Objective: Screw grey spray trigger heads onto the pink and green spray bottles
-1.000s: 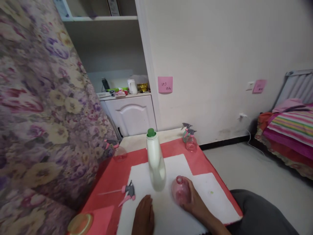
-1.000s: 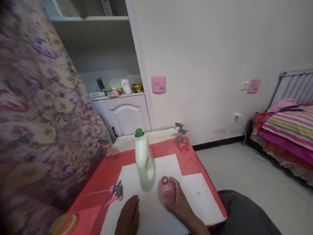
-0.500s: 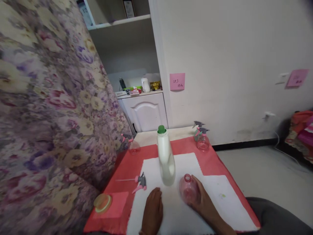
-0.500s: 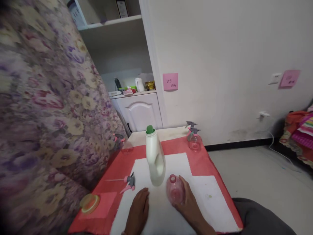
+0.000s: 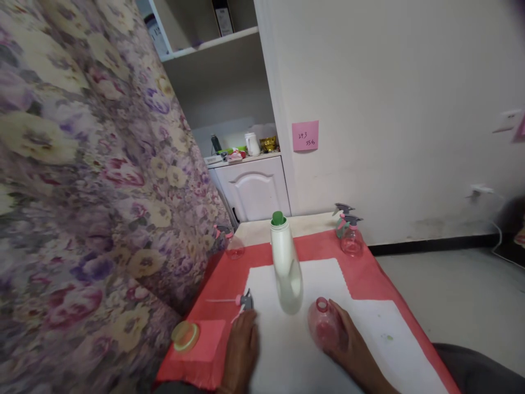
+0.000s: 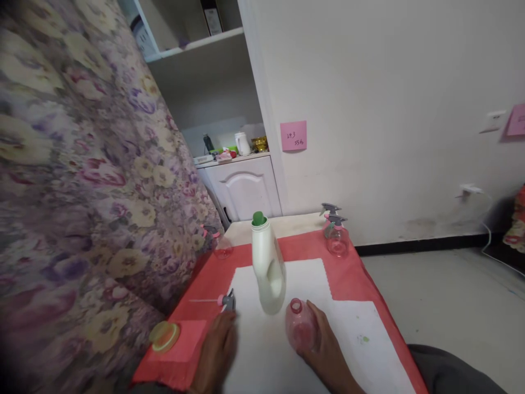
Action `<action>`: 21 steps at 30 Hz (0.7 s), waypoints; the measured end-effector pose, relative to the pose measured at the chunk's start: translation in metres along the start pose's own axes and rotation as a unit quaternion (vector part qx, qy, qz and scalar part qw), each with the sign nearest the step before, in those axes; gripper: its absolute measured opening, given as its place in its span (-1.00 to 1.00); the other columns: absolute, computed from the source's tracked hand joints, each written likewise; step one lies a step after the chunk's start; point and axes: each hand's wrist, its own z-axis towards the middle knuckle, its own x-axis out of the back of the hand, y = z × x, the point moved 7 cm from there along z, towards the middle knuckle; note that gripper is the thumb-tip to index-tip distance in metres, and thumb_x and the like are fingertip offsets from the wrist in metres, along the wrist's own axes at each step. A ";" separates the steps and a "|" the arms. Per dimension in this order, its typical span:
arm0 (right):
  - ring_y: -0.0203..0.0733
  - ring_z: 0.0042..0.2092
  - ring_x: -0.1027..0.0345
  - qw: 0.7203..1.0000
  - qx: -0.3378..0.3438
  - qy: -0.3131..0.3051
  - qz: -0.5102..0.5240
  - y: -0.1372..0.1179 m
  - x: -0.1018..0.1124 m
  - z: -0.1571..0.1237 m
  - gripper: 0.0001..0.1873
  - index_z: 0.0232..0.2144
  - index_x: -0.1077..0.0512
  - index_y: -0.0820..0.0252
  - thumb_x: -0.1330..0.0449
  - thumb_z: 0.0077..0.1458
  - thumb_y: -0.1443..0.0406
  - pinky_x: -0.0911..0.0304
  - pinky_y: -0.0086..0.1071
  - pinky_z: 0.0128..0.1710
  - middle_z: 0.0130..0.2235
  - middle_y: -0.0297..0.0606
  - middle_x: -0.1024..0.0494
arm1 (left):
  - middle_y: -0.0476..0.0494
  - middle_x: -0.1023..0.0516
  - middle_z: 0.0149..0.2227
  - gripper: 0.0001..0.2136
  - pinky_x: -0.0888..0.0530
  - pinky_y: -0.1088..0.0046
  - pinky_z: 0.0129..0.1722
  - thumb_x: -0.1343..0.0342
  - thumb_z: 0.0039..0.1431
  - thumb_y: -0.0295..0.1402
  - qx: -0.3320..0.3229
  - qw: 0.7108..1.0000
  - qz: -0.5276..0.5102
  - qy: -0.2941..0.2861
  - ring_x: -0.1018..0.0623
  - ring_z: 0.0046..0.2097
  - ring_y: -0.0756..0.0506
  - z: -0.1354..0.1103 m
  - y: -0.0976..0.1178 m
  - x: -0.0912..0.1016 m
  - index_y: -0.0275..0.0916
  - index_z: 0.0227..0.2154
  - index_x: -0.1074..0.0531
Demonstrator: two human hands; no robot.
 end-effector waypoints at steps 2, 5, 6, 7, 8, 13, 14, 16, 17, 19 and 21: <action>0.09 0.27 -0.17 1.000 0.001 0.006 0.009 0.001 -0.001 0.000 -0.23 0.21 -0.15 0.00 -0.25 -0.09 0.24 -0.15 -0.04 0.25 0.23 -0.16 -0.34 | -0.29 -0.56 -0.05 -0.72 -0.50 0.21 0.05 0.16 0.28 -0.38 0.030 0.999 -0.004 -0.023 -0.54 0.01 -0.16 0.015 -0.018 0.011 -0.24 -0.11 -0.43; 0.10 0.26 -0.20 1.000 0.004 0.016 0.009 -0.002 -0.001 0.000 -0.24 0.19 -0.18 0.02 -0.25 -0.09 0.19 -0.17 -0.05 0.24 0.21 -0.15 -0.35 | -0.31 -0.48 0.02 -0.70 -0.46 0.23 0.05 0.18 0.25 -0.43 0.074 0.996 -0.002 -0.055 -0.51 0.02 -0.17 0.038 -0.040 0.017 -0.27 -0.06 -0.39; 0.10 0.25 -0.21 1.000 0.005 0.019 0.005 -0.004 -0.002 0.000 -0.26 0.19 -0.19 0.02 -0.24 -0.07 0.17 -0.17 -0.06 0.24 0.21 -0.15 -0.36 | -0.31 -0.47 0.03 -0.70 -0.45 0.23 0.03 0.17 0.24 -0.44 0.085 0.994 -0.001 -0.069 -0.51 0.01 -0.17 0.043 -0.045 0.016 -0.27 -0.06 -0.39; 0.10 0.24 -0.23 1.000 0.006 0.024 -0.001 -0.007 -0.001 0.000 -0.29 0.18 -0.21 0.02 -0.24 -0.05 0.15 -0.18 -0.07 0.24 0.20 -0.15 -0.37 | -0.30 -0.46 0.03 -0.71 -0.45 0.26 0.01 0.14 0.21 -0.46 0.093 0.992 -0.001 -0.084 -0.52 -0.01 -0.17 0.048 -0.049 0.014 -0.27 -0.08 -0.40; 0.11 0.23 -0.25 0.999 0.007 0.031 -0.008 -0.010 0.000 0.000 -0.32 0.17 -0.23 0.03 -0.22 -0.03 0.14 -0.19 -0.07 0.23 0.18 -0.15 -0.39 | -0.28 -0.47 0.01 -0.72 -0.44 0.30 -0.02 0.11 0.19 -0.47 0.098 0.990 -0.002 -0.101 -0.53 -0.04 -0.15 0.052 -0.052 0.011 -0.27 -0.10 -0.41; 0.12 0.20 -0.28 0.998 0.007 0.048 -0.037 -0.017 0.003 0.000 -0.41 0.15 -0.27 0.03 -0.18 0.06 0.10 -0.17 -0.03 0.24 0.15 -0.14 -0.43 | -0.19 -0.51 -0.05 -0.68 -0.40 0.46 -0.17 0.04 0.13 -0.51 0.120 0.978 -0.005 -0.168 -0.57 -0.18 -0.06 0.058 -0.059 -0.003 -0.23 -0.06 -0.40; 0.11 0.21 -0.26 0.998 0.009 0.045 -0.039 -0.016 0.002 0.000 -0.40 0.15 -0.26 0.04 -0.18 0.06 0.11 -0.15 -0.02 0.25 0.16 -0.15 -0.42 | -0.19 -0.51 -0.05 -0.66 -0.39 0.47 -0.18 0.04 0.13 -0.51 0.124 0.977 -0.004 -0.176 -0.56 -0.18 -0.06 0.059 -0.060 -0.005 -0.22 -0.03 -0.38; 0.09 0.23 -0.24 0.999 0.009 0.037 -0.028 -0.012 0.000 0.001 -0.38 0.17 -0.22 0.04 -0.17 0.06 0.11 -0.15 -0.03 0.25 0.18 -0.15 -0.40 | -0.16 -0.50 -0.08 -0.64 -0.37 0.48 -0.21 0.02 0.12 -0.49 0.128 0.974 0.000 -0.188 -0.55 -0.19 -0.06 0.060 -0.061 -0.006 -0.21 -0.01 -0.37; 0.09 0.23 -0.24 0.999 0.007 0.035 -0.017 -0.010 -0.001 0.001 -0.37 0.17 -0.21 0.04 -0.18 0.05 0.12 -0.17 -0.04 0.24 0.18 -0.14 -0.39 | -0.14 -0.51 -0.11 -0.65 -0.36 0.48 -0.22 0.00 0.11 -0.46 0.129 0.973 0.002 -0.193 -0.54 -0.20 -0.06 0.061 -0.062 -0.007 -0.20 -0.01 -0.38; 0.10 0.23 -0.24 0.999 -0.004 0.036 0.004 -0.006 -0.003 0.001 -0.35 0.17 -0.20 0.04 -0.20 0.02 0.11 -0.21 -0.06 0.22 0.19 -0.12 -0.38 | -0.10 -0.50 -0.17 -0.68 -0.34 0.48 -0.27 -0.05 0.09 -0.40 0.128 0.971 0.000 -0.201 -0.53 -0.25 -0.07 0.064 -0.063 -0.007 -0.19 -0.06 -0.42; 0.12 0.23 -0.24 0.999 -0.021 0.040 0.009 -0.003 -0.004 0.001 -0.34 0.16 -0.21 0.03 -0.21 0.01 0.10 -0.20 -0.05 0.21 0.19 -0.11 -0.38 | -0.08 -0.50 -0.23 -0.73 -0.32 0.46 -0.31 -0.09 0.07 -0.34 0.129 0.971 -0.010 -0.201 -0.52 -0.29 -0.08 0.067 -0.063 -0.006 -0.20 -0.13 -0.46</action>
